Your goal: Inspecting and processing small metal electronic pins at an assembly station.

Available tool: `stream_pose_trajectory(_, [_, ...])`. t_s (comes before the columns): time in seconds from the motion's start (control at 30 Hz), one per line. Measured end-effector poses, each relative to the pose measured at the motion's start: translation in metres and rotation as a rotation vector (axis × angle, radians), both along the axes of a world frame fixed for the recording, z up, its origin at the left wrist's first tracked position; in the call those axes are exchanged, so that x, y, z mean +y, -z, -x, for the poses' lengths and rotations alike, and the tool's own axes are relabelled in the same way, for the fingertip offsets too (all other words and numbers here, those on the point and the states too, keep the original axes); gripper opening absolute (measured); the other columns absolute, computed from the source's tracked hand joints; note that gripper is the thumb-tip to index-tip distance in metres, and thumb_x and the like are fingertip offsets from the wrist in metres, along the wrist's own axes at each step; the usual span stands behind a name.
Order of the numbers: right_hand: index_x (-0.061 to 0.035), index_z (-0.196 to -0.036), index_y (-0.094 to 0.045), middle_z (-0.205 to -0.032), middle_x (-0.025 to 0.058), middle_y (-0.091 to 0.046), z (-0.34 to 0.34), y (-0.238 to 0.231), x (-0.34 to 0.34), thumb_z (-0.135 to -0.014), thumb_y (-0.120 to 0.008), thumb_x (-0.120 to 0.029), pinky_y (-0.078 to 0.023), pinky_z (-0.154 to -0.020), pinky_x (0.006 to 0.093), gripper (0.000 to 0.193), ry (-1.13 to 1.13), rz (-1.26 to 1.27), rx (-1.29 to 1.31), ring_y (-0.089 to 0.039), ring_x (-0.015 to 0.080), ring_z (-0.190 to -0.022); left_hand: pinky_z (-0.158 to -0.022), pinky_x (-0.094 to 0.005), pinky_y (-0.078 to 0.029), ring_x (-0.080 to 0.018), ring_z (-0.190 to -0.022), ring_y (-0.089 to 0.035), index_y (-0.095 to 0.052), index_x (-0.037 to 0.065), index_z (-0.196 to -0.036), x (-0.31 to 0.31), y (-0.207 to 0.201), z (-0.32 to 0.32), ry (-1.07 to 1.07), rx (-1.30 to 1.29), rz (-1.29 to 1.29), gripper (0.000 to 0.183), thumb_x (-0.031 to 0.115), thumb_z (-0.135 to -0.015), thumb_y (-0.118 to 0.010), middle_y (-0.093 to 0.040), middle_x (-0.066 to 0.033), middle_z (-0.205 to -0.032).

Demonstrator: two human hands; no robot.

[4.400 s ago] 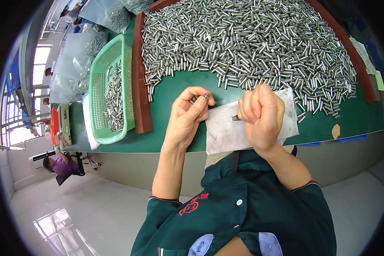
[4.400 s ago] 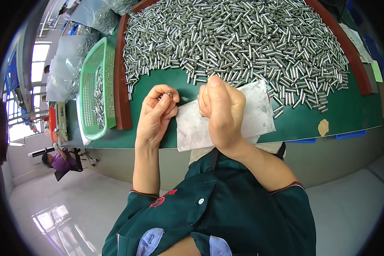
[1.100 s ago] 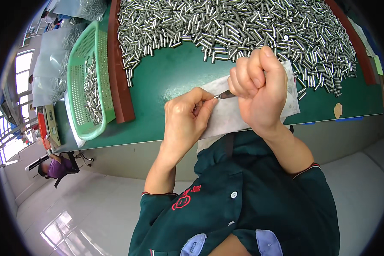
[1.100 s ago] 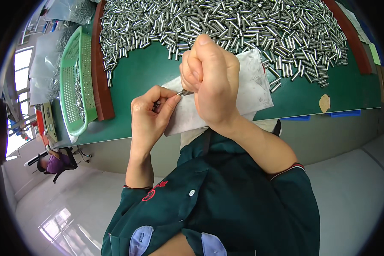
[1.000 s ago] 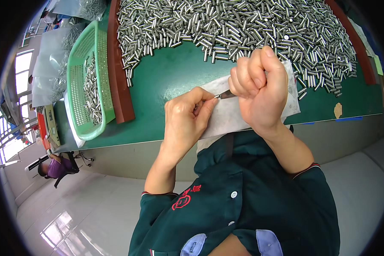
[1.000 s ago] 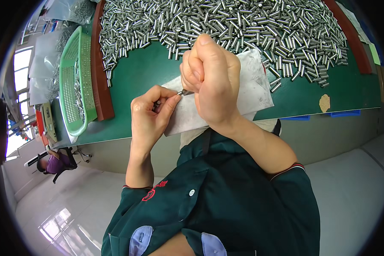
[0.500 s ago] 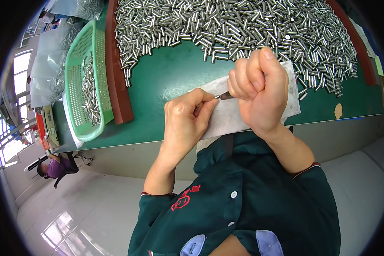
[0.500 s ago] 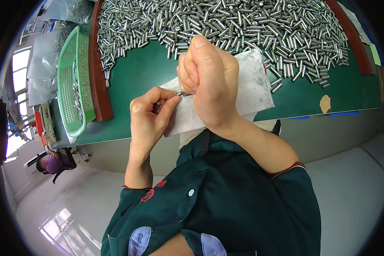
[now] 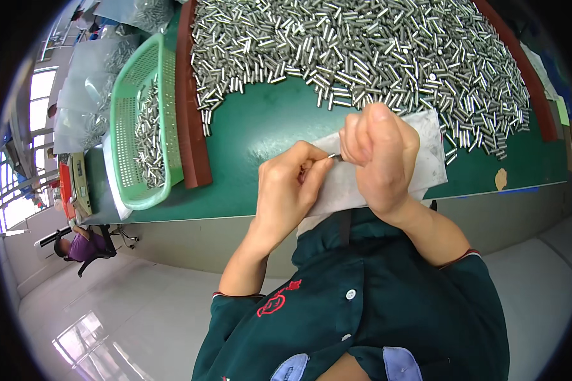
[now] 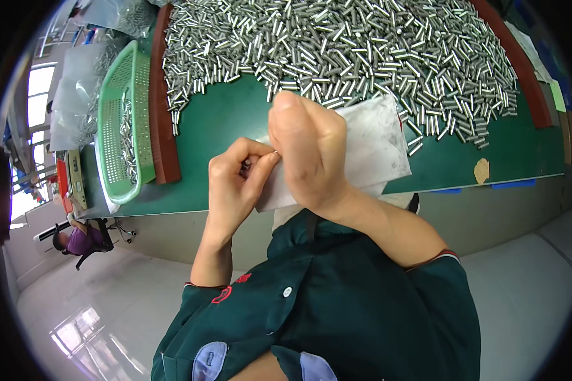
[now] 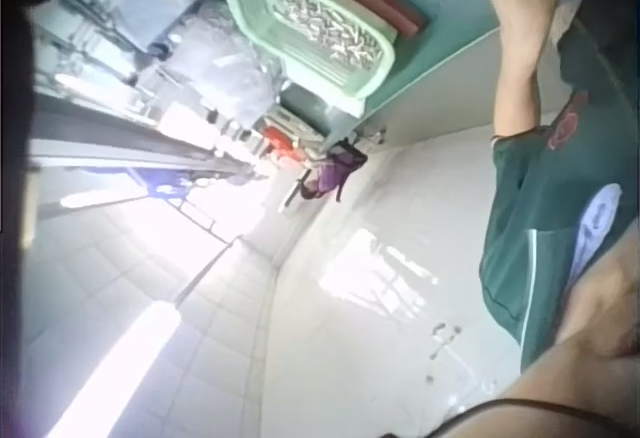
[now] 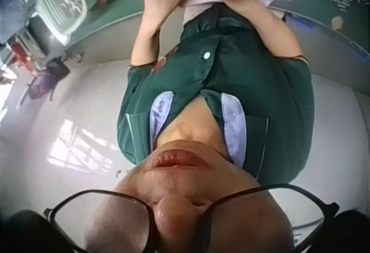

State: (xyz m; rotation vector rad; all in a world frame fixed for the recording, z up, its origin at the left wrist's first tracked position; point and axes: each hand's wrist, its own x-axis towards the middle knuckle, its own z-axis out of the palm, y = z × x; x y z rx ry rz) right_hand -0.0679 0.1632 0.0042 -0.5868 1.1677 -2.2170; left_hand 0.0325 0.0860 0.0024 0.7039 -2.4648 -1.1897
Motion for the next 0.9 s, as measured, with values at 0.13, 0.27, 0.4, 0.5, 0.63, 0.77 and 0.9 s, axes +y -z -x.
stream_pose_trajectory(0.13, [-0.0089, -0.054, -0.028, -0.046, -0.0002, -0.027, 0.004, 0.007, 0.000, -0.089, -0.029, -0.020, -0.017, -0.038, 0.0218, 0.037, -0.009, 0.044, -0.068, -0.018, 0.0058, -0.041, -0.048, -0.0163, -0.028, -0.0033, -0.053, -0.033, -0.050, 0.004, -0.085, -0.025, -0.004, -0.007, 0.100, 0.312, -1.122, 0.008, 0.011, -0.083, -0.051, -0.051, -0.0040, -0.073])
stream_pose_trajectory(0.27, [-0.0091, -0.054, -0.028, -0.045, -0.0004, -0.027, 0.005, 0.002, -0.002, -0.089, -0.029, -0.019, -0.016, -0.038, 0.0216, 0.036, -0.012, 0.069, -0.093, -0.017, 0.0057, -0.040, -0.045, -0.0172, -0.024, -0.0044, -0.049, -0.027, -0.051, 0.003, -0.093, -0.037, 0.001, -0.006, 0.081, 0.434, -1.368, 0.014, 0.013, -0.085, -0.049, -0.050, -0.0054, -0.072])
stream_pose_trajectory(0.4, [-0.0091, -0.055, -0.028, -0.045, -0.0006, -0.026, 0.006, 0.004, -0.001, -0.089, -0.028, -0.018, -0.016, -0.037, 0.0217, 0.035, -0.022, 0.080, -0.133, -0.016, 0.0057, -0.040, -0.046, -0.0182, -0.026, -0.0063, -0.052, -0.032, -0.051, 0.002, -0.097, -0.037, 0.005, -0.002, -0.001, 0.423, -1.349, 0.020, 0.018, -0.087, -0.045, -0.051, -0.0072, -0.074])
stream_pose_trajectory(0.5, [-0.0091, -0.055, -0.028, -0.045, -0.0007, -0.026, 0.007, 0.003, 0.000, -0.089, -0.028, -0.019, -0.016, -0.037, 0.0218, 0.035, -0.019, 0.087, -0.137, -0.016, 0.0056, -0.040, -0.045, -0.0194, -0.026, -0.0079, -0.052, -0.033, -0.050, 0.003, -0.079, -0.043, -0.004, 0.003, -0.120, 0.454, -1.413, 0.025, 0.025, -0.088, -0.041, -0.045, -0.0049, -0.067])
stream_pose_trajectory(0.63, [-0.0091, -0.055, -0.028, -0.045, -0.0008, -0.026, 0.008, 0.007, 0.000, -0.089, -0.029, -0.019, -0.016, -0.037, 0.0217, 0.036, -0.030, 0.103, -0.127, -0.016, 0.0055, -0.039, -0.043, -0.0200, -0.028, -0.0060, -0.046, -0.033, -0.054, 0.001, -0.071, -0.070, -0.001, 0.020, -0.104, 0.213, -0.529, 0.020, 0.018, -0.082, -0.054, -0.040, 0.0025, -0.053])
stream_pose_trajectory(0.77, [-0.0092, -0.055, -0.028, -0.044, -0.0010, -0.026, 0.007, 0.002, -0.002, -0.089, -0.029, -0.020, -0.015, -0.037, 0.0218, 0.036, -0.021, 0.084, -0.149, -0.016, 0.0055, -0.039, -0.041, -0.0243, -0.032, -0.0104, -0.040, -0.040, -0.060, 0.004, -0.075, -0.083, -0.008, 0.036, -0.129, -0.069, 0.409, 0.009, 0.009, -0.069, -0.064, -0.043, -0.0023, -0.047])
stream_pose_trajectory(0.9, [-0.0093, -0.054, -0.028, -0.044, -0.0003, -0.026, 0.008, 0.005, 0.000, -0.089, -0.029, -0.020, -0.016, -0.037, 0.0219, 0.036, -0.026, 0.068, -0.119, -0.017, 0.0058, -0.039, -0.043, -0.0327, -0.037, -0.0229, -0.043, -0.049, -0.059, 0.004, -0.074, -0.088, 0.005, 0.043, -0.067, -0.110, 0.509, 0.009, 0.011, -0.069, -0.063, -0.048, -0.0085, -0.048])
